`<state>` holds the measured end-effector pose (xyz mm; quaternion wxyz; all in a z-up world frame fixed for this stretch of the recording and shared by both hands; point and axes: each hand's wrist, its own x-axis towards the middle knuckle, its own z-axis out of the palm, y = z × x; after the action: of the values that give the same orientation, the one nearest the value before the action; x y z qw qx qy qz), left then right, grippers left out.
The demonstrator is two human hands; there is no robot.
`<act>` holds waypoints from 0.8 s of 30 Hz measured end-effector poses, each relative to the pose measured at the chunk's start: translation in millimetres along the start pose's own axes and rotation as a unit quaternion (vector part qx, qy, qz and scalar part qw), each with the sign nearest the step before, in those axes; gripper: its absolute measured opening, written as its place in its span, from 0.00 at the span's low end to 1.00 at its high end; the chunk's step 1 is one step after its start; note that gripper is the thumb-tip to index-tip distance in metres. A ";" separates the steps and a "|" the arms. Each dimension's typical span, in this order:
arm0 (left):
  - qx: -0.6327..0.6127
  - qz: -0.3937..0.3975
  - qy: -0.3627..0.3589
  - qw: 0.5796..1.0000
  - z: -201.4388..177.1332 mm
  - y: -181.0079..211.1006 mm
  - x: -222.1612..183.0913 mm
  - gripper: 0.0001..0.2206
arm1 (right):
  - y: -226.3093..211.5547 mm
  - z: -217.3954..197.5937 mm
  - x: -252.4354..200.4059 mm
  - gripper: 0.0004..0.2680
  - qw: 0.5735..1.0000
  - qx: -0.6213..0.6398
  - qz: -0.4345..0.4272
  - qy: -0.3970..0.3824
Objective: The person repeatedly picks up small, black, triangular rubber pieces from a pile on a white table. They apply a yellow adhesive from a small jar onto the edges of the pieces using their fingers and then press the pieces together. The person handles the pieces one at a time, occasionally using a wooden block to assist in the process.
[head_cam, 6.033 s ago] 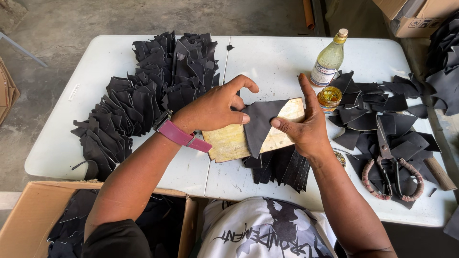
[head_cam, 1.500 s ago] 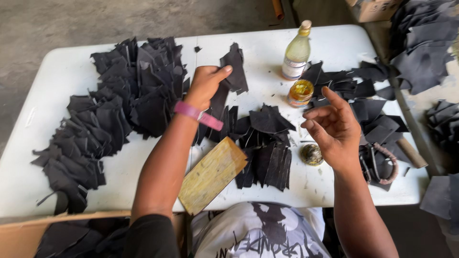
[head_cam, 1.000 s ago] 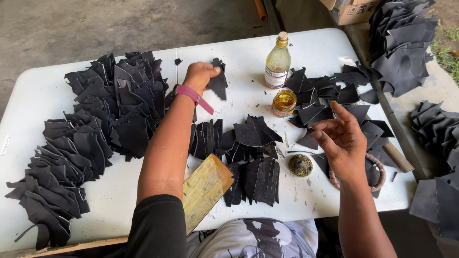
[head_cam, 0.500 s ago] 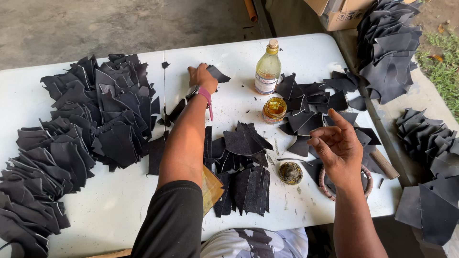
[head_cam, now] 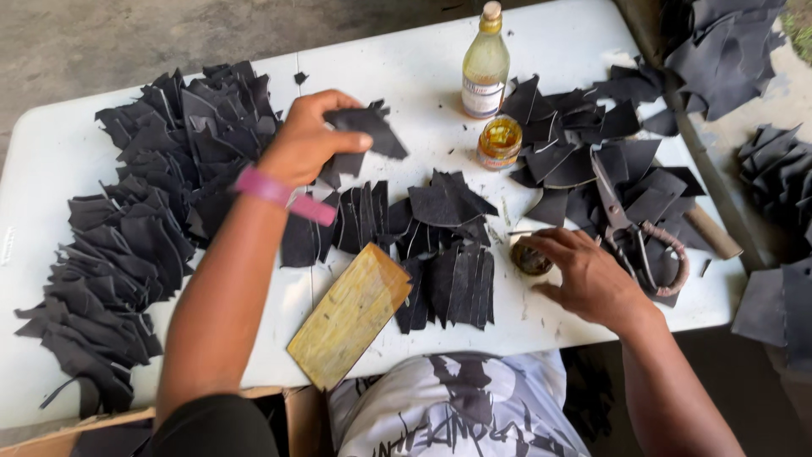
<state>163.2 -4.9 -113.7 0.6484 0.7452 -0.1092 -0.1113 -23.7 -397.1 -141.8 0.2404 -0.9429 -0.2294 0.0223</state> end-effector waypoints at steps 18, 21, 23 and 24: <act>0.459 -0.263 0.047 0.847 -66.7 -44.3 -251.5 0.27 | -1.5 -46.3 138.9 0.20 0.987 -0.062 -0.015 0.146; 0.458 -0.212 0.125 0.854 -71.4 -24.8 -258.5 0.38 | 17.9 -33.8 159.6 0.22 0.992 -0.037 -0.018 0.120; 0.464 -0.150 0.186 0.853 -69.1 -8.1 -267.2 0.31 | 30.0 -25.3 157.6 0.20 0.990 0.024 -0.056 0.128; 0.469 -0.115 0.219 0.848 -65.2 1.1 -267.9 0.28 | 32.9 -22.4 158.5 0.20 0.993 0.037 -0.018 0.113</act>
<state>-71.7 138.7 -97.4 0.2110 0.9729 0.0830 0.0462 135.2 -362.4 -126.4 0.2998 -0.9255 -0.2169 -0.0801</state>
